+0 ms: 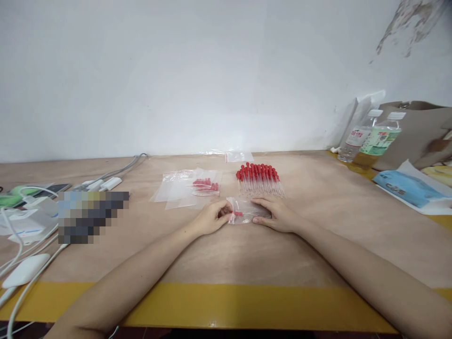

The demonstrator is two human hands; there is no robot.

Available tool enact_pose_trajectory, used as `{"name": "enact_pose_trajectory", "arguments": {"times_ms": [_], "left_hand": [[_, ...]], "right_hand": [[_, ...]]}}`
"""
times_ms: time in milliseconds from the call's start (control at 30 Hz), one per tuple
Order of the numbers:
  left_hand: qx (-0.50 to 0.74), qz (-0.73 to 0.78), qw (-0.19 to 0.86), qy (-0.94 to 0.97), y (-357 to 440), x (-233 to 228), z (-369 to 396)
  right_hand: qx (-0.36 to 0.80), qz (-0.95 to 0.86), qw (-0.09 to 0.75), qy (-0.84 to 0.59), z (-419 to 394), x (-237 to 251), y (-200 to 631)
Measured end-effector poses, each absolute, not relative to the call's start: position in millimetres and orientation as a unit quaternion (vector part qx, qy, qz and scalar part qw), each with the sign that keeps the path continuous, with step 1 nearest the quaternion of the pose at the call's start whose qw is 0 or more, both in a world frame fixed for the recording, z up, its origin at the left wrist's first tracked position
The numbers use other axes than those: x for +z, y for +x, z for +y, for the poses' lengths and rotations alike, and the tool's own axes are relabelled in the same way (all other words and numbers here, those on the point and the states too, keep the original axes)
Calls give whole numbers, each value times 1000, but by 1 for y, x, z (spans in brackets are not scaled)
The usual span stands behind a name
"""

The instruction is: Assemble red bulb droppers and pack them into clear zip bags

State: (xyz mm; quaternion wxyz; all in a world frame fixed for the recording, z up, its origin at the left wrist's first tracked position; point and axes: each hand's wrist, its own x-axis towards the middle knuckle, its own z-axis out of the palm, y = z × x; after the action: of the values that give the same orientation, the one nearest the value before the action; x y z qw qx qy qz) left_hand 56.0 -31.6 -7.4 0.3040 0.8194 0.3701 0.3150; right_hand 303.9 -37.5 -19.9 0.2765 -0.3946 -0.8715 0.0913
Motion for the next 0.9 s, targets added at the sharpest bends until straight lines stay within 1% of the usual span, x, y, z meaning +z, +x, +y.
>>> {"name": "enact_pose_trajectory", "arguments": {"times_ms": [100, 267, 400, 500, 600, 667, 833, 900], "left_hand": [[322, 362, 335, 808, 49, -10, -26], [321, 344, 373, 800, 38, -10, -18], [326, 363, 391, 780, 40, -11, -15], [332, 411, 366, 766, 47, -16, -15], [341, 457, 307, 762, 50, -22, -17], [344, 460, 280, 769, 48, -23, -17], [420, 467, 233, 743, 42, -8, -3], [413, 474, 207, 749, 48, 1, 8]], "right_hand": [[119, -874, 264, -391, -39, -17, 307], [204, -863, 250, -388, -37, -15, 314], [201, -870, 237, -383, -37, -12, 316], [201, -871, 233, -384, -37, -12, 316], [211, -870, 234, -379, -35, -13, 317], [220, -868, 231, -380, -33, -14, 319], [244, -858, 218, -395, -33, -11, 321], [250, -856, 221, -395, -33, -10, 321]]}}
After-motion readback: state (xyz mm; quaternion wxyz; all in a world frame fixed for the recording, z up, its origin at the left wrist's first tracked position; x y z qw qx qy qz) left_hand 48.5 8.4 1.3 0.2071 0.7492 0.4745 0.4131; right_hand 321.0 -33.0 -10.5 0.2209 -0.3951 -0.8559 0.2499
